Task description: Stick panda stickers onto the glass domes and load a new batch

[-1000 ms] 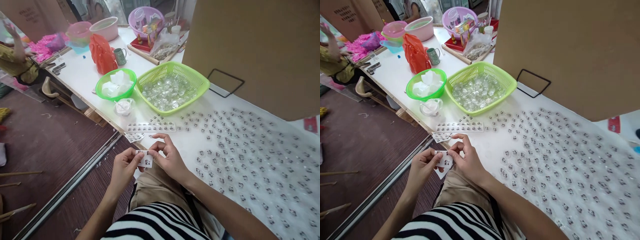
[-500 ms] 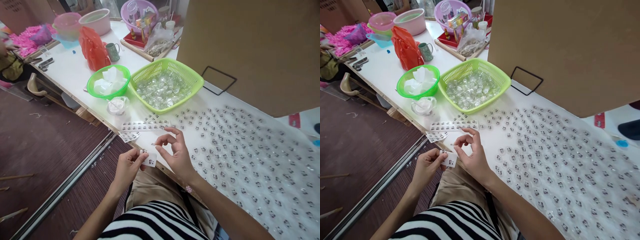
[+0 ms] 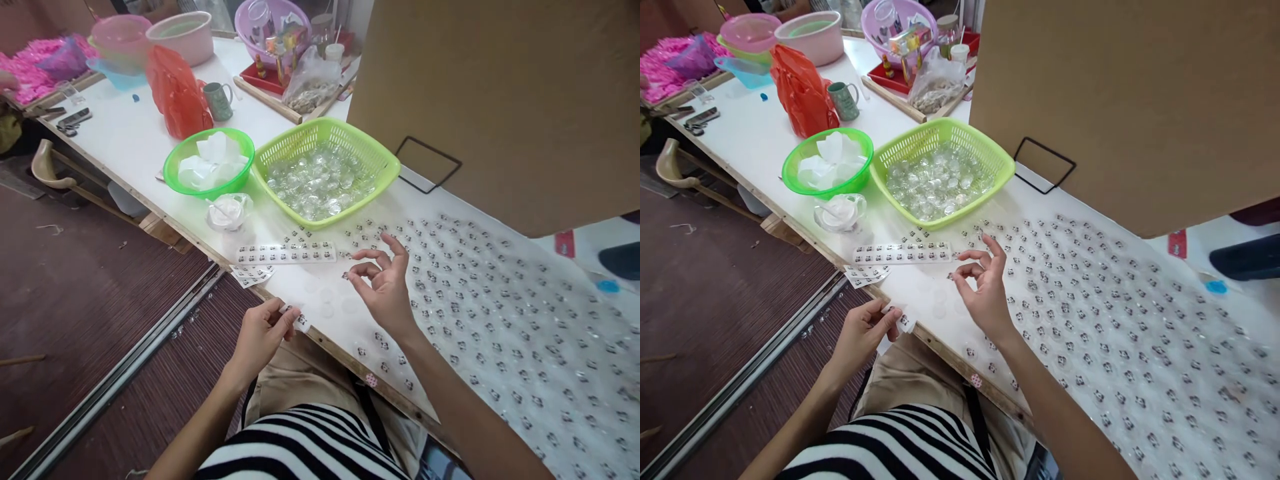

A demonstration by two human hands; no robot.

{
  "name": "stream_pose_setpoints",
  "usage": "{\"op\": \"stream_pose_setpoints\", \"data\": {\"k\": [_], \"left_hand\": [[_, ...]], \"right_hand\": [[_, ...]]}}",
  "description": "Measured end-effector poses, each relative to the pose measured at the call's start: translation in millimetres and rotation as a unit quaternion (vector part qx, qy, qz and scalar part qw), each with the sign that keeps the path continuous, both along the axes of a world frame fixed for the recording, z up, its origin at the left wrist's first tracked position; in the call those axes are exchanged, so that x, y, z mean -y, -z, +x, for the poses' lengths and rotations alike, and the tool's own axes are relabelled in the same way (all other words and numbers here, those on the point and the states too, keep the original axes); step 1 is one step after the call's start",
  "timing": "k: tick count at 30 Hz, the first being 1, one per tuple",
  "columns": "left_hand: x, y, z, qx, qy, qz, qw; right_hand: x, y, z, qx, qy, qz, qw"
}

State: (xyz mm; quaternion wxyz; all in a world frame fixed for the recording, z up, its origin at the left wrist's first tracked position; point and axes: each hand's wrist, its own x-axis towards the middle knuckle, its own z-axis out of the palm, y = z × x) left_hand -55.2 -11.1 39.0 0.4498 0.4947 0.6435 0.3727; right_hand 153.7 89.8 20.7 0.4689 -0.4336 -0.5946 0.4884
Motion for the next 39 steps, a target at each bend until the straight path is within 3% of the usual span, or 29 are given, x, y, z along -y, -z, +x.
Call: {"op": "stream_pose_setpoints", "data": {"k": [4, 8, 21, 29, 34, 39], "left_hand": [[-2, 4.8, -1, -0.002, 0.009, -0.003, 1.0], [-4, 4.8, -2, -0.007, 0.004, -0.001, 1.0], [-6, 7.6, -11, -0.005, -0.019, 0.008, 1.0], [-6, 7.6, -11, 0.005, -0.007, 0.002, 1.0], [-6, 5.1, -11, 0.013, -0.005, -0.004, 1.0], [-5, 6.5, -11, 0.02, -0.005, -0.004, 1.0]], "right_hand": [[-13, 43, 16, 0.069, -0.013, -0.016, 0.997], [-12, 63, 15, 0.105, -0.03, -0.004, 0.994], [-15, 66, 6, 0.173, -0.05, 0.021, 0.983], [-13, 65, -4, 0.305, -0.09, 0.086, 0.944], [-12, 67, -7, 0.376, -0.048, 0.142, 0.914], [-9, 70, -2, 0.334, 0.012, 0.125, 0.934]]}}
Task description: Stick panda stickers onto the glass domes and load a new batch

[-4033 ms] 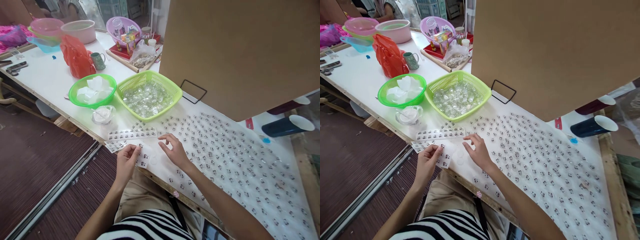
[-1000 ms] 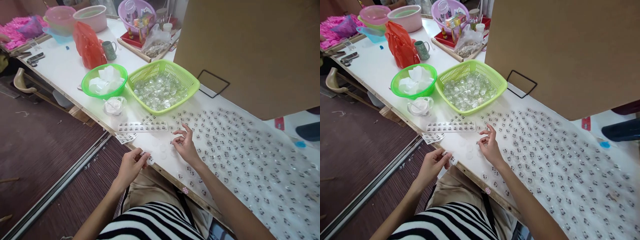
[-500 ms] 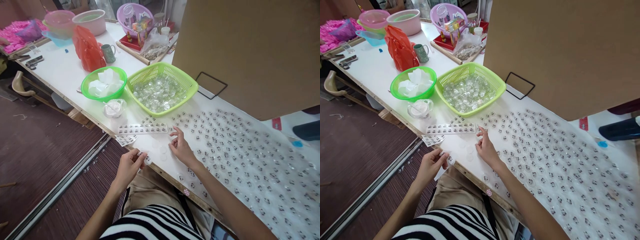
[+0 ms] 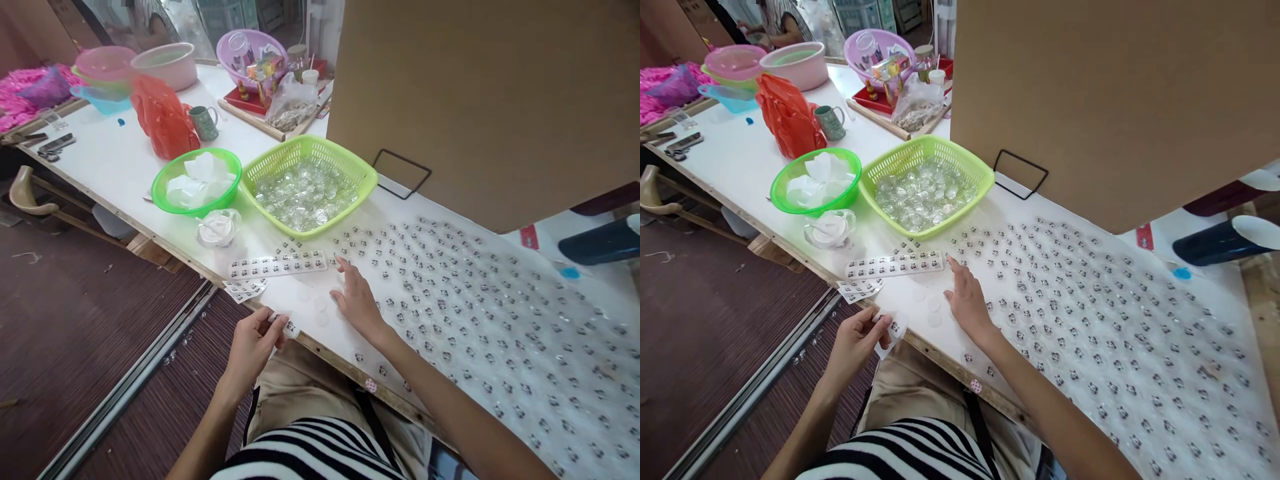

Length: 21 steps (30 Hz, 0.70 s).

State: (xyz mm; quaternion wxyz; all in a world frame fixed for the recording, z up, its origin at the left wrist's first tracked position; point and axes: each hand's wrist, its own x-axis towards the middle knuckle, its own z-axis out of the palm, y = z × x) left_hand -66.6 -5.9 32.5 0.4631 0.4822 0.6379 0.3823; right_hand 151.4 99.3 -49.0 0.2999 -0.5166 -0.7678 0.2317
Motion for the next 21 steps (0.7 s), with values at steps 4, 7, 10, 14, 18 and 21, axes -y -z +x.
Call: {"op": "stream_pose_setpoints", "data": {"k": [4, 7, 10, 14, 18, 21], "left_hand": [[-1, 2.4, 1, 0.003, 0.002, 0.005, 1.0], [-2, 2.9, 2, 0.003, 0.004, 0.008, 1.0], [-3, 3.4, 2, 0.0, 0.002, 0.006, 1.0], [-5, 4.9, 3, 0.0, 0.001, 0.002, 1.0], [-7, 5.3, 7, 0.0, 0.016, -0.001, 1.0], [-7, 5.5, 9, -0.004, 0.022, 0.001, 1.0]], "right_hand": [[3, 6, 2, -0.073, 0.004, -0.041, 0.997], [4, 4, 6, -0.13, 0.021, -0.025, 0.991], [6, -6, 15, -0.166, 0.049, -0.009, 0.985], [14, -17, 31, -0.209, 0.042, -0.105, 0.971], [24, -14, 35, -0.236, 0.006, -0.224, 0.945], [27, -13, 32, -0.214, 0.02, -0.254, 0.943]]}}
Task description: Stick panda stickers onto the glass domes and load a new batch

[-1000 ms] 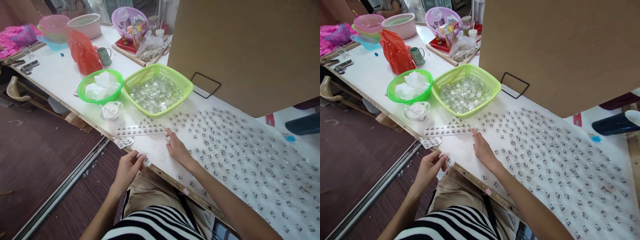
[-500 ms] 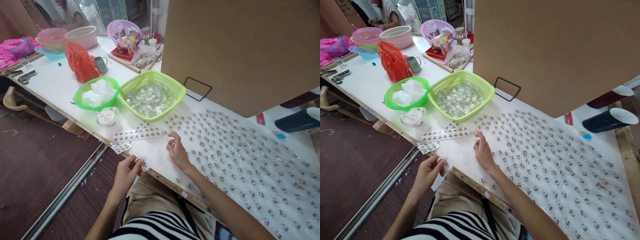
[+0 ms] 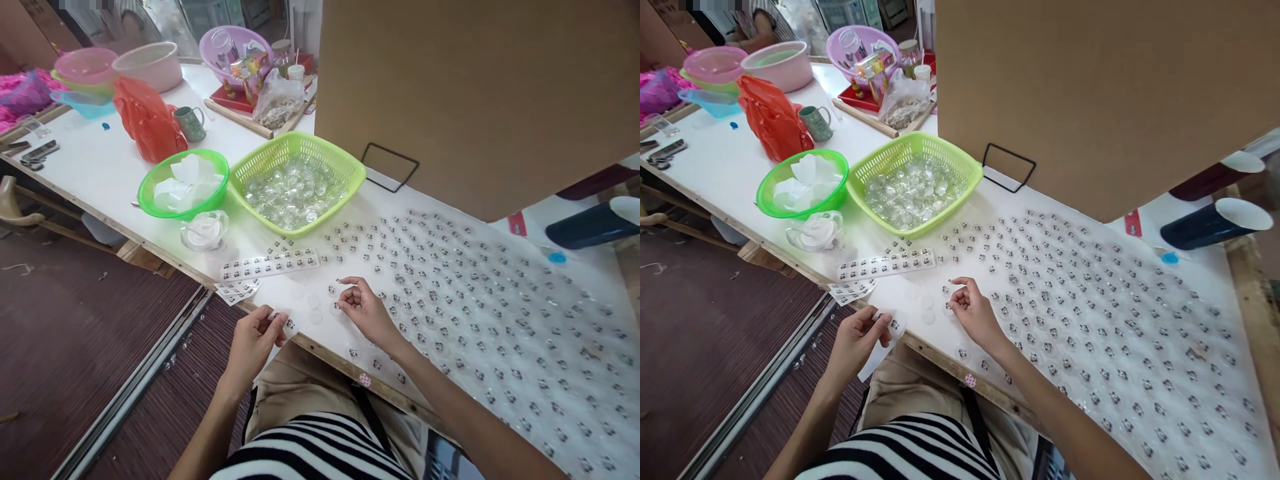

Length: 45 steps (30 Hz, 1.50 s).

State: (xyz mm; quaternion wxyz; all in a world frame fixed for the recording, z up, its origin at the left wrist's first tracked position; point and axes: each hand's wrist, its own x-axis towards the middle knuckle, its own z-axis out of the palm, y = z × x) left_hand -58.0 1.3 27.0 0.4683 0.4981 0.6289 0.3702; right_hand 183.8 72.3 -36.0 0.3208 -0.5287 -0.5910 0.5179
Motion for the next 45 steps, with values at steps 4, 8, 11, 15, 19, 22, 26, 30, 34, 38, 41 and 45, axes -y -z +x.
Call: {"op": "stream_pose_setpoints", "data": {"k": [4, 8, 11, 15, 19, 22, 26, 30, 34, 38, 41, 45], "left_hand": [[1, 1.4, -1, -0.004, -0.002, 0.001, 1.0], [2, 2.7, -2, -0.004, -0.001, -0.001, 1.0], [3, 2.5, -2, -0.001, -0.001, -0.002, 1.0], [3, 1.4, -2, -0.003, -0.004, -0.001, 1.0], [3, 0.7, -3, 0.0, -0.005, -0.003, 1.0], [3, 0.9, -3, -0.003, -0.008, -0.005, 1.0], [3, 0.9, -4, -0.007, -0.009, -0.005, 1.0], [3, 2.2, -5, -0.003, -0.011, -0.005, 1.0], [4, 3.8, -7, -0.001, -0.011, -0.008, 1.0], [5, 4.3, -7, 0.0, -0.01, -0.009, 1.0], [4, 5.3, -7, 0.0, -0.009, -0.008, 1.0], [4, 6.2, -7, 0.006, -0.01, -0.006, 1.0]], "right_hand": [[0, -2, -4, 0.033, -0.011, 0.007, 0.999], [2, 1, -8, 0.084, -0.026, 0.044, 0.995], [4, 6, -12, 0.139, -0.051, 0.087, 0.985], [6, 8, -16, 0.215, -0.047, 0.145, 0.965], [6, -5, -16, 0.243, -0.005, 0.196, 0.95], [7, -16, -20, 0.171, -0.008, 0.164, 0.971], [10, -20, -31, 0.101, -0.067, 0.023, 0.992], [10, -15, -38, 0.111, -0.078, -0.032, 0.99], [10, -16, -41, 0.132, -0.087, -0.028, 0.987], [9, -18, -41, 0.152, -0.086, -0.032, 0.984], [8, -18, -41, 0.183, -0.091, -0.042, 0.978], [8, -13, -44, 0.233, -0.103, -0.02, 0.967]]}}
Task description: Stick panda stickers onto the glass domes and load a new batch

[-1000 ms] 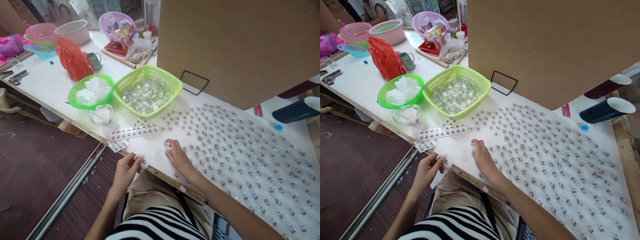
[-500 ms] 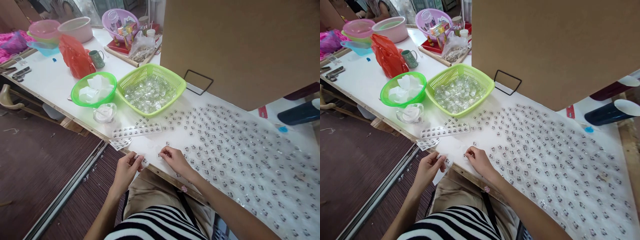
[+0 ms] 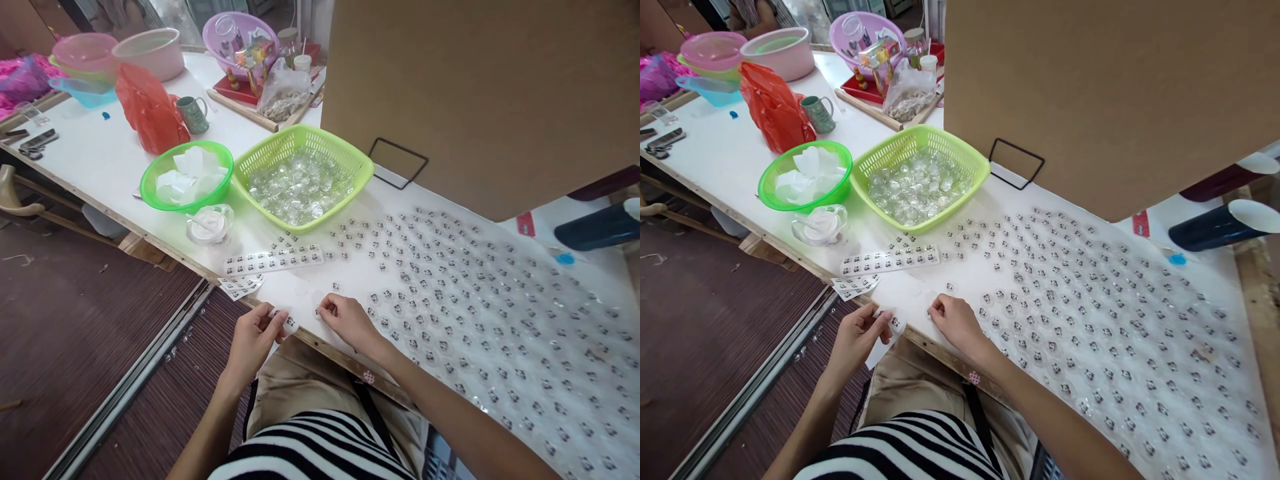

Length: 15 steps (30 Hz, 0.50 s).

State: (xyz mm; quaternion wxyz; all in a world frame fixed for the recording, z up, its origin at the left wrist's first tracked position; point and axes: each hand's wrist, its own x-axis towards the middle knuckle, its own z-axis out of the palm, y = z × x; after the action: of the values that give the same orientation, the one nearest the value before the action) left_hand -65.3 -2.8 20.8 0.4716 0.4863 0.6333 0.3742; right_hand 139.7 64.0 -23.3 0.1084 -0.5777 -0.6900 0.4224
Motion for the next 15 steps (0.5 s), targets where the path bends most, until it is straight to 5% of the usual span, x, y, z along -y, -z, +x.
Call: {"op": "stream_pose_setpoints", "data": {"k": [6, 10, 15], "left_hand": [[0, -2.8, 1, 0.003, 0.0, -0.002, 1.0], [0, -3.6, 2, 0.023, 0.005, 0.0, 1.0], [0, -2.4, 4, 0.044, 0.008, -0.001, 0.999]], "right_hand": [[6, 5, -9, 0.088, -0.05, 0.104, 0.989], [6, 1, -11, 0.13, -0.034, 0.116, 0.984], [10, -17, -8, -0.02, -0.018, 0.146, 0.989]]}}
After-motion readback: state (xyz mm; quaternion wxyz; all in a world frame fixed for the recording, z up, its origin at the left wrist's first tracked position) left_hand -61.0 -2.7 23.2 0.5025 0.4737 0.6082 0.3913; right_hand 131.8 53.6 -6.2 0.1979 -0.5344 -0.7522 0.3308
